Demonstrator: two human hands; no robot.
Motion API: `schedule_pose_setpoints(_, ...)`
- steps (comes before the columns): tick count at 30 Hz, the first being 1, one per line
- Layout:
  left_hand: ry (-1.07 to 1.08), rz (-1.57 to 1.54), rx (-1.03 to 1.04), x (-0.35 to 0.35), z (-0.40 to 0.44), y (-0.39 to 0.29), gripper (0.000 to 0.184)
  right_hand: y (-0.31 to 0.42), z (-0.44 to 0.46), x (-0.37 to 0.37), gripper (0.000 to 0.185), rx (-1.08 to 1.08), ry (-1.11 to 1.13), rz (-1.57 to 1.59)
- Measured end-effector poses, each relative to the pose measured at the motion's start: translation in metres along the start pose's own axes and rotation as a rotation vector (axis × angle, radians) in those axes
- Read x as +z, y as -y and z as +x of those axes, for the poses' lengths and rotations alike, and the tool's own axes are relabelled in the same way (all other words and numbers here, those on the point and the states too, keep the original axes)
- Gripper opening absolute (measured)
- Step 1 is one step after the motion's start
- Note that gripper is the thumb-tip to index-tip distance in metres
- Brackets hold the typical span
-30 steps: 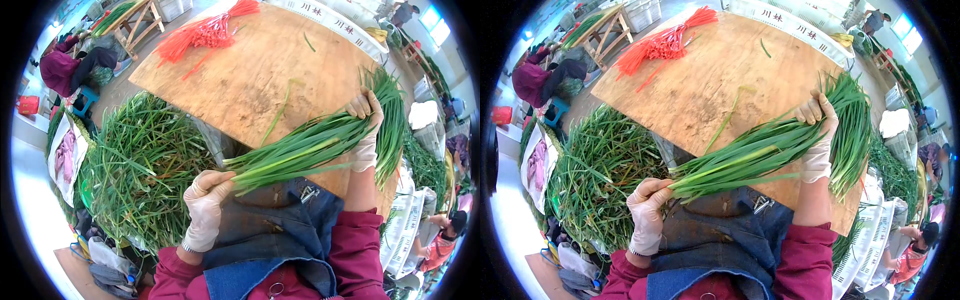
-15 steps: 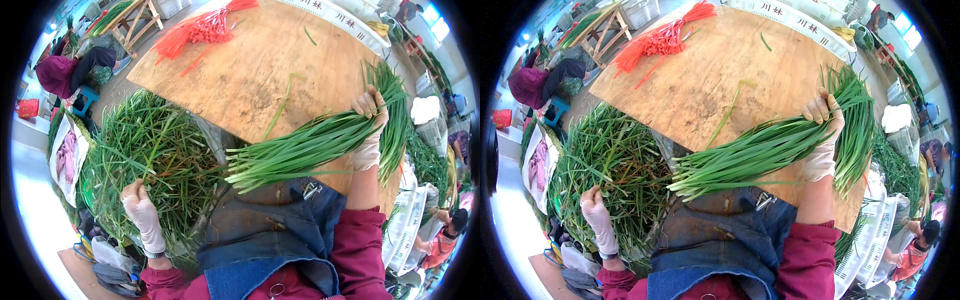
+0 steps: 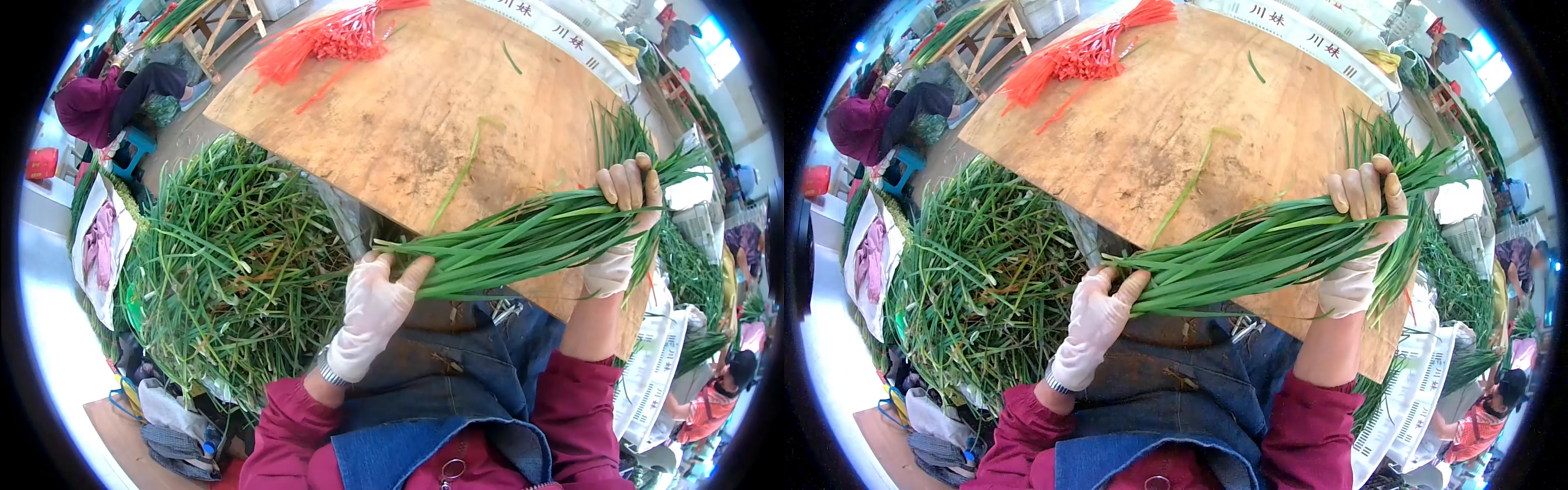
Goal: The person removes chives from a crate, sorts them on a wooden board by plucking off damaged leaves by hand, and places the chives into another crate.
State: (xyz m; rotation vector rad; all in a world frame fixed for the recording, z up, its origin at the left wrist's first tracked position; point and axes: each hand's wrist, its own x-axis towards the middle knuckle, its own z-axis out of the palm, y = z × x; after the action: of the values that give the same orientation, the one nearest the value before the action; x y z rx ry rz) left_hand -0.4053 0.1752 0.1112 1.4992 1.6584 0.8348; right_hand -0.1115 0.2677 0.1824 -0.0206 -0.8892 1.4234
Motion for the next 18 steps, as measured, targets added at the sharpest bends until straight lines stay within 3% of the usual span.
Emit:
schedule_pose_setpoints(2, -0.04, -0.32, -0.052, 0.01, 0.002, -0.001, 0.031, -0.001, 0.001, 0.005, 0.024, -0.024, 0.011, -0.004)
schedule_pose_setpoints(3, 0.008, -0.552, -0.224, 0.013, 0.003, -0.001, 0.022, -0.002, 0.001, 0.007, 0.024, -0.028, 0.029, 0.006)
schedule_pose_setpoints(6, 0.017, -0.957, -0.402, 0.006, 0.003, -0.004, 0.015, 0.001, 0.002, 0.009, 0.026, -0.041, 0.085, 0.011)
schedule_pose_setpoints(11, 0.175, -0.918, -0.486, -0.009, 0.004, -0.013, 0.032, 0.004, -0.001, 0.011, 0.025, -0.044, 0.037, -0.005)
schedule_pose_setpoints(14, 0.305, -0.56, -0.377, -0.007, 0.009, -0.017, 0.033, 0.002, -0.002, 0.018, 0.024, -0.032, 0.011, -0.035)
schedule_pose_setpoints(18, 0.168, -0.659, -0.318, 0.002, 0.006, -0.012, 0.021, 0.005, 0.0, 0.024, 0.021, 0.011, -0.005, -0.07)
